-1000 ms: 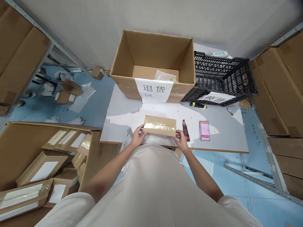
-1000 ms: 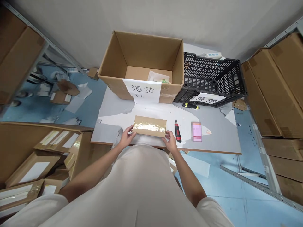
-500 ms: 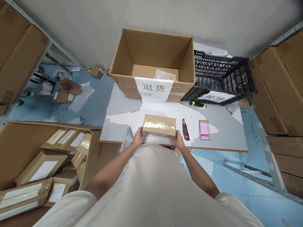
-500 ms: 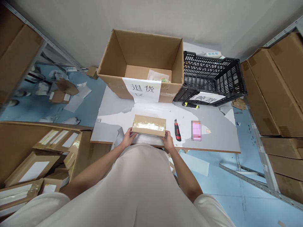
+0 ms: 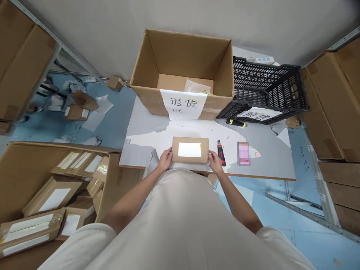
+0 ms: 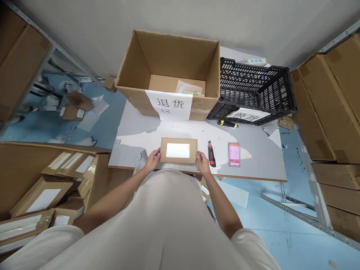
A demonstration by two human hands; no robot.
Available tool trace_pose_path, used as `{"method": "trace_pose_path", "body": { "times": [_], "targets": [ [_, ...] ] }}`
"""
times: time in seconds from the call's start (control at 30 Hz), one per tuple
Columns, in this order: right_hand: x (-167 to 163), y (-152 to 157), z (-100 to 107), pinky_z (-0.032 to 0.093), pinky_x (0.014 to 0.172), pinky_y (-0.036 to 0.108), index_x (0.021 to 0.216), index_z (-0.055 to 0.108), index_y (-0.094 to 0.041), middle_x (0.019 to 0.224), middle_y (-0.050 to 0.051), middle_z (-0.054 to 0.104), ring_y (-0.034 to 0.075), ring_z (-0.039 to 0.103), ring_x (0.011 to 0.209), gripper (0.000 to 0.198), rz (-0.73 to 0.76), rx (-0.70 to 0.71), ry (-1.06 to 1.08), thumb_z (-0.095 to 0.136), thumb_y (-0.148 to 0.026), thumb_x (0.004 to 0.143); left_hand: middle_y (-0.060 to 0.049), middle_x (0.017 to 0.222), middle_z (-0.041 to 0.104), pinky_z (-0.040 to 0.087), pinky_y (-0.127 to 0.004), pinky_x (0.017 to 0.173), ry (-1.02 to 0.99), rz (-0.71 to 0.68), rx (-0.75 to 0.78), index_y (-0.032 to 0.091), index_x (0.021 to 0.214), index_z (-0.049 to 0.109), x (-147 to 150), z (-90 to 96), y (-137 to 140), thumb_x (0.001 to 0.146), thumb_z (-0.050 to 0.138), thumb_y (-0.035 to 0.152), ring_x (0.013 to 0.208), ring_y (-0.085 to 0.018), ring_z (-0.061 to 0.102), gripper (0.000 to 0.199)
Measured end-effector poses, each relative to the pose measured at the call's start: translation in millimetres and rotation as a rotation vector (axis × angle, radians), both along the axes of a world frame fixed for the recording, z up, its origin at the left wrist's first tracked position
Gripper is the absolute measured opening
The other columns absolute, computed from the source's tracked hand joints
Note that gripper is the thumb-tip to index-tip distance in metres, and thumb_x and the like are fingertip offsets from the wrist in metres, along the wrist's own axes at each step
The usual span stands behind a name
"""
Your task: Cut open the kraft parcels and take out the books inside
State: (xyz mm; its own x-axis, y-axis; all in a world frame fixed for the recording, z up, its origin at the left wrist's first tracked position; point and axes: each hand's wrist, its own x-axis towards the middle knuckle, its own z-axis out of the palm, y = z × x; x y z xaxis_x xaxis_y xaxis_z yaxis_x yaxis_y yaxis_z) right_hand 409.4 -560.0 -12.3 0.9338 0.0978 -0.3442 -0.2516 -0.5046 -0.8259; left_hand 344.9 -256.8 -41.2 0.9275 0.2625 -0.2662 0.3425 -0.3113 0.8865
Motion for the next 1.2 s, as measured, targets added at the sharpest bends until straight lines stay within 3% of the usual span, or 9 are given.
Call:
{"method": "trace_pose_path", "body": {
  "times": [0.17,0.3,0.4,0.53,0.67,0.93,1.0,1.13,1.2],
  "targets": [
    [-12.0,-9.6,-17.2,0.049,0.093,0.041,0.127,0.049,-0.018,0.123,0.013,0.063,0.020,0.064,0.106,0.045,0.070,0.067,0.042,0.045,-0.025,0.083,-0.014,0.128,0.056,0.048,-0.042,0.096,0.089,-0.064,-0.074,0.016,0.132,0.051,-22.3,-12.5,7.3,0.072,0.052,0.015,0.113,-0.023,0.058,0.060],
    [-19.6,-7.2,-23.5,0.047,0.098,0.042,0.126,0.045,-0.021,0.127,0.011,0.060,0.021,0.060,0.114,0.053,0.143,0.102,0.095,0.055,-0.017,0.074,-0.015,0.126,0.060,0.046,-0.046,0.098,0.141,-0.099,-0.150,0.015,0.127,0.053,-28.3,-14.9,0.6,0.068,0.062,0.022,0.117,-0.027,0.056,0.060],
    [-18.5,-4.2,-17.8,0.047,0.097,0.043,0.125,0.046,-0.022,0.125,0.011,0.061,0.021,0.059,0.113,0.050,0.111,0.135,0.103,0.057,-0.022,0.076,-0.014,0.120,0.062,0.050,-0.044,0.093,0.127,-0.037,-0.177,0.016,0.120,0.057,-23.9,-8.0,-3.1,0.071,0.064,0.034,0.111,-0.026,0.060,0.052],
    [-9.2,-7.1,1.6,0.049,0.093,0.044,0.124,0.049,-0.021,0.114,0.011,0.065,0.022,0.063,0.103,0.047,0.097,0.201,0.040,0.058,-0.035,0.080,-0.011,0.107,0.062,0.054,-0.039,0.082,0.007,-0.029,-0.055,0.018,0.114,0.061,-15.3,14.5,0.8,0.076,0.062,0.043,0.099,-0.022,0.062,0.046],
    [-1.1,-8.3,18.6,0.049,0.094,0.044,0.132,0.048,-0.021,0.120,0.013,0.059,0.022,0.059,0.106,0.059,0.088,0.195,-0.030,0.062,-0.043,0.079,-0.006,0.098,0.057,0.056,-0.033,0.074,-0.066,-0.043,0.003,0.020,0.117,0.061,-6.5,35.3,-2.1,0.074,0.067,0.042,0.090,-0.018,0.059,0.049],
    [5.3,-3.1,15.1,0.052,0.086,0.042,0.133,0.049,-0.021,0.123,0.014,0.055,0.022,0.058,0.101,0.062,0.026,0.171,-0.017,0.059,-0.049,0.079,-0.007,0.096,0.053,0.056,-0.030,0.072,-0.055,0.053,0.031,0.019,0.120,0.059,2.1,36.2,-18.0,0.082,0.059,0.043,0.091,-0.018,0.056,0.045],
    [10.2,-14.5,8.3,0.048,0.091,0.043,0.129,0.051,-0.018,0.121,0.014,0.057,0.024,0.057,0.107,0.057,0.005,0.063,-0.063,0.055,-0.048,0.081,-0.008,0.101,0.053,0.056,-0.031,0.073,-0.069,0.069,0.063,0.018,0.122,0.057,2.1,36.5,-18.9,0.082,0.059,0.043,0.093,-0.018,0.057,0.047],
    [20.9,-43.8,-8.5,0.040,0.099,0.048,0.128,0.049,-0.017,0.125,0.017,0.052,0.031,0.048,0.119,0.059,-0.063,-0.465,-0.022,0.061,-0.042,0.076,-0.011,0.114,0.052,0.053,-0.038,0.084,-0.164,0.101,0.242,0.020,0.125,0.052,2.1,44.2,-23.2,0.083,0.059,0.042,0.104,-0.022,0.055,0.048],
    [25.2,-53.8,-16.1,0.040,0.097,0.049,0.130,0.045,-0.018,0.126,0.017,0.050,0.032,0.048,0.118,0.061,-0.023,-0.603,0.073,0.063,-0.036,0.074,-0.014,0.115,0.053,0.049,-0.044,0.093,-0.224,0.081,0.373,0.019,0.122,0.054,1.9,50.4,-26.0,0.085,0.057,0.040,0.111,-0.026,0.052,0.043]
  ]
}}
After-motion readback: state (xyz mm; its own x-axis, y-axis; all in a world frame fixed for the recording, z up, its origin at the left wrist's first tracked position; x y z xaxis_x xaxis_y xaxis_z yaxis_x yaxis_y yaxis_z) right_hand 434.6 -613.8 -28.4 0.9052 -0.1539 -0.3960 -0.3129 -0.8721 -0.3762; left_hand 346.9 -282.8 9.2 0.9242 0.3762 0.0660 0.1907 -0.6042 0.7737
